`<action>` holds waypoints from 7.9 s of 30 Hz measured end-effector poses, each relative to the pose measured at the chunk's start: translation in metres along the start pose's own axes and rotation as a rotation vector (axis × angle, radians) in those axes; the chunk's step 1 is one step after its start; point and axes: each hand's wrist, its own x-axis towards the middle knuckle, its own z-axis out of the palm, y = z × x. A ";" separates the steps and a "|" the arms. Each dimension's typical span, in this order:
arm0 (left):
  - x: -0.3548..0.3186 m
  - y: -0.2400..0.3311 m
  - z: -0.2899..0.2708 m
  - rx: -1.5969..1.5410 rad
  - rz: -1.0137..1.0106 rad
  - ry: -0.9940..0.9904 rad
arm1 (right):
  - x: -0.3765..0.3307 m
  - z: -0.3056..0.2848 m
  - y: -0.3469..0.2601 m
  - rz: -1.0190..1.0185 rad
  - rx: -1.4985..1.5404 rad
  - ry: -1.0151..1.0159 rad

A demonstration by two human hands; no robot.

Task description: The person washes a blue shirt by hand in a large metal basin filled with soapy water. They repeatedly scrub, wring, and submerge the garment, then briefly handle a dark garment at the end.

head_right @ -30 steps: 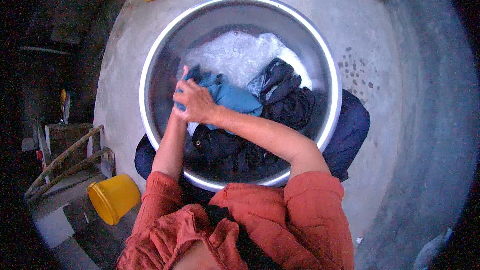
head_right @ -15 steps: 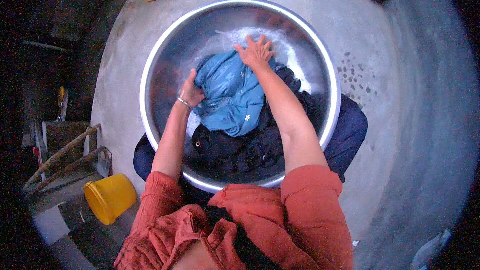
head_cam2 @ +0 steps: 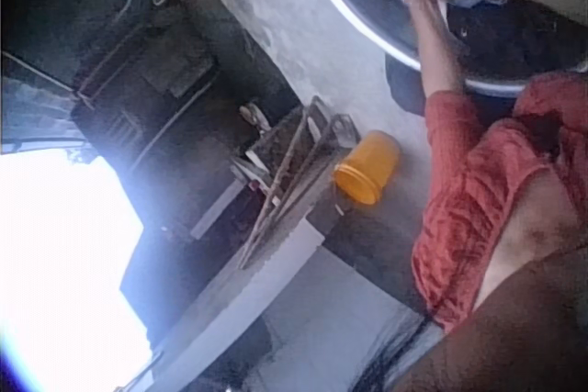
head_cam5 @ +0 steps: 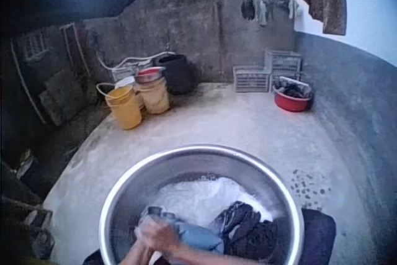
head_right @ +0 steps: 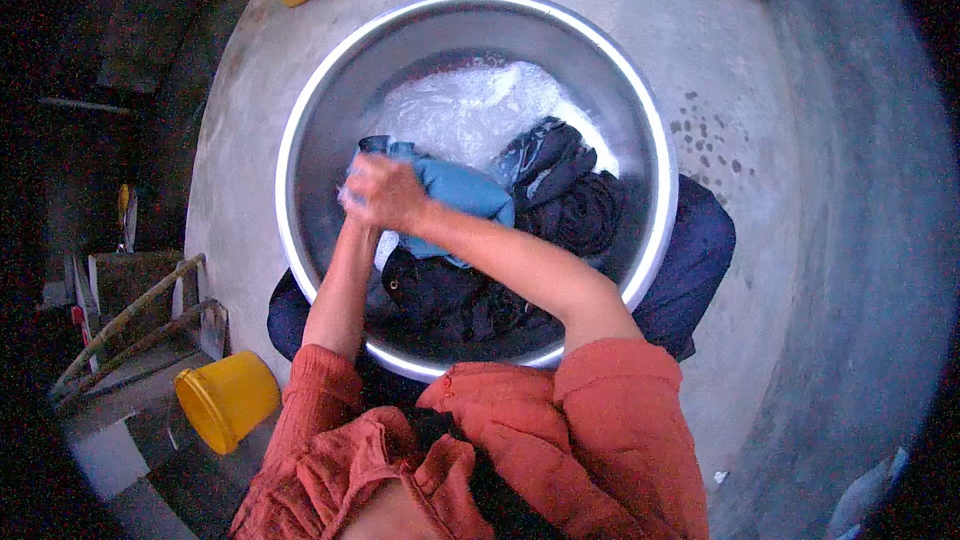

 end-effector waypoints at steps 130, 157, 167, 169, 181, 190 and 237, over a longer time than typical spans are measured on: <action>-0.005 0.021 0.073 1.740 -0.354 0.624 | -0.010 -0.133 0.121 0.510 -0.243 -0.449; 0.012 0.017 0.053 1.614 -0.730 0.625 | -0.005 -0.038 0.180 0.763 -0.005 -0.276; 0.030 0.007 0.052 -0.111 -0.463 0.918 | -0.023 -0.021 0.145 0.569 -0.092 -0.512; 0.026 0.001 0.056 0.184 -0.545 1.023 | -0.028 -0.013 0.105 0.489 0.085 -0.407; 0.049 -0.014 0.091 0.246 -0.614 0.954 | -0.001 -0.041 0.134 0.453 -0.379 -0.092; 0.024 -0.008 0.045 0.766 -0.561 1.108 | -0.002 -0.048 0.117 0.658 -0.698 -0.500; 0.023 -0.007 0.038 0.258 -0.614 1.062 | 0.022 -0.064 0.138 0.840 -0.740 -0.339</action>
